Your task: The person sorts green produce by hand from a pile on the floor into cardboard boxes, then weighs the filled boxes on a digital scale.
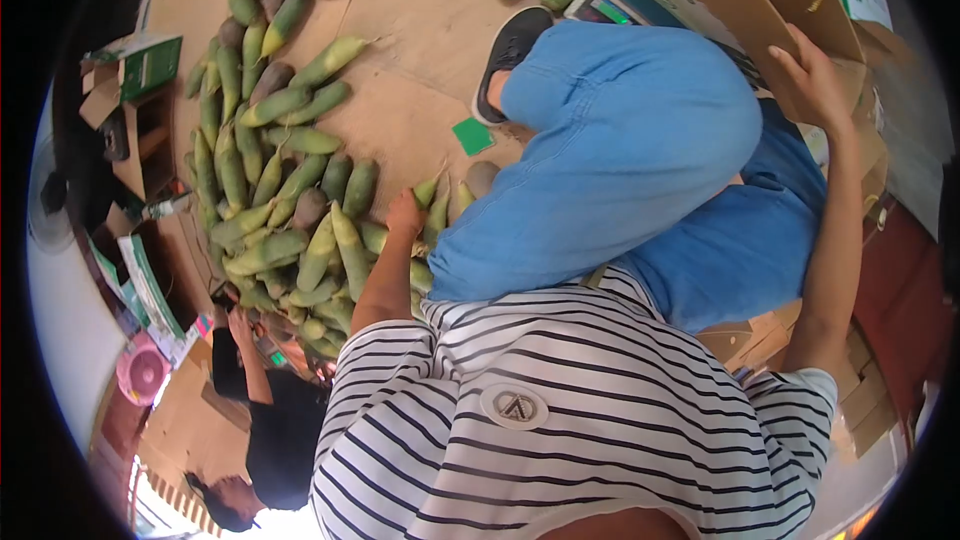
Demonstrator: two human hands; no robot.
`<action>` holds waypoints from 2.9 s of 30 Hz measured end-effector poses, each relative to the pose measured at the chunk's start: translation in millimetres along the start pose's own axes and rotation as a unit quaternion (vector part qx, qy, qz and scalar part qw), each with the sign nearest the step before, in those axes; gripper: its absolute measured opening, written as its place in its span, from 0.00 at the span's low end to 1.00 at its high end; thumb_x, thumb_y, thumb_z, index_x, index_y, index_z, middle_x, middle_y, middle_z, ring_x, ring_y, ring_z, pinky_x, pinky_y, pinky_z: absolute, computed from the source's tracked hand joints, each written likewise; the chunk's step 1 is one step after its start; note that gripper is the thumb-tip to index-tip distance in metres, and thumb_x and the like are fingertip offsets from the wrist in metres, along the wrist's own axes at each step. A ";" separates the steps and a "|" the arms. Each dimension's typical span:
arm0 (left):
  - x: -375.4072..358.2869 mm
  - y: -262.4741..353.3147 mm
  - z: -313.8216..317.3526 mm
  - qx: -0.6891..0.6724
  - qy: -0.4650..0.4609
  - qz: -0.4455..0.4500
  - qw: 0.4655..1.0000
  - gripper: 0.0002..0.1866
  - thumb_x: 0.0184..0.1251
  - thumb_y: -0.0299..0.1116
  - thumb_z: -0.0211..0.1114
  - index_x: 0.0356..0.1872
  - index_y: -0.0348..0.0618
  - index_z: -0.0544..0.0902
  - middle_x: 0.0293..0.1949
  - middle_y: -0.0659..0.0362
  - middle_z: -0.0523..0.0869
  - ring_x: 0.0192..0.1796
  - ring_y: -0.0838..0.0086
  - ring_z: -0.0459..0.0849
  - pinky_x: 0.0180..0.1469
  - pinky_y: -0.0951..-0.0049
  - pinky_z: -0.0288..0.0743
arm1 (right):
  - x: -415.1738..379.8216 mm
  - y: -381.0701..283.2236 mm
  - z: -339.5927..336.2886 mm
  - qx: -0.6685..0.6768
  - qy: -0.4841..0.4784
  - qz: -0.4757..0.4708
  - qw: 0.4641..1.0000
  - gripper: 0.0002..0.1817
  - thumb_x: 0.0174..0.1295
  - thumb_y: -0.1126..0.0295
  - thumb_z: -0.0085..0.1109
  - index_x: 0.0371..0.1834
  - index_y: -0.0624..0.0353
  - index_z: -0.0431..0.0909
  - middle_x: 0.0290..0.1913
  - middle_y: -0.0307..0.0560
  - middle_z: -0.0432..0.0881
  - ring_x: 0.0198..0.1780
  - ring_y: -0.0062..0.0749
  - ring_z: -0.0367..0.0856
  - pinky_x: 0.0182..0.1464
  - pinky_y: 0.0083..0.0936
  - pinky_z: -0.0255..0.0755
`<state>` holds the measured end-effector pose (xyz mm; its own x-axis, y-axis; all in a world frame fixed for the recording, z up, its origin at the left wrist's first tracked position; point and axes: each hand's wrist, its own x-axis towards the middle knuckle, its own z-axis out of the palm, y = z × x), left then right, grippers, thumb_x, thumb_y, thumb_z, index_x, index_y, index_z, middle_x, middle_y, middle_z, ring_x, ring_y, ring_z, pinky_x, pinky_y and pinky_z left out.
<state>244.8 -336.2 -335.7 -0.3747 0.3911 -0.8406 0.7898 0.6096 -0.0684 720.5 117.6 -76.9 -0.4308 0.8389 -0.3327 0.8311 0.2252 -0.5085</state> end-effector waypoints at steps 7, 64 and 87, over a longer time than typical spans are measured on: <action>-1.6 11.3 -14.2 -0.066 0.085 0.024 0.994 0.28 0.47 0.39 0.70 0.50 0.39 0.72 0.42 0.45 0.82 0.49 0.52 0.80 0.49 0.57 0.74 | -1.7 -8.2 0.6 -0.091 0.056 -0.031 0.994 0.23 0.62 0.62 0.55 0.56 0.65 0.69 0.53 0.59 0.76 0.54 0.50 0.75 0.55 0.35 0.68; 85.7 -45.8 -97.3 0.204 0.052 0.026 0.977 0.35 0.44 0.51 0.71 0.50 0.38 0.73 0.53 0.47 0.74 0.53 0.52 0.75 0.54 0.53 0.72 | -2.8 -23.5 -4.0 -0.089 0.016 0.021 0.996 0.16 0.56 0.61 0.60 0.45 0.57 0.76 0.38 0.55 0.81 0.45 0.52 0.78 0.46 0.43 0.69; 55.3 -16.6 -64.5 0.099 0.196 0.117 0.969 0.40 0.40 0.53 0.72 0.52 0.35 0.74 0.48 0.41 0.75 0.53 0.47 0.73 0.56 0.53 0.68 | 0.0 -12.4 -3.6 -0.094 0.033 -0.040 0.994 0.16 0.58 0.62 0.58 0.45 0.59 0.74 0.38 0.59 0.79 0.45 0.56 0.76 0.46 0.45 0.69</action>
<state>179.6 -280.2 -346.5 -0.2992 0.7581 -0.5795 0.9385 0.3433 -0.0355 711.5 116.5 -67.7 -0.4798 0.8434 -0.2417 0.8486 0.3762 -0.3719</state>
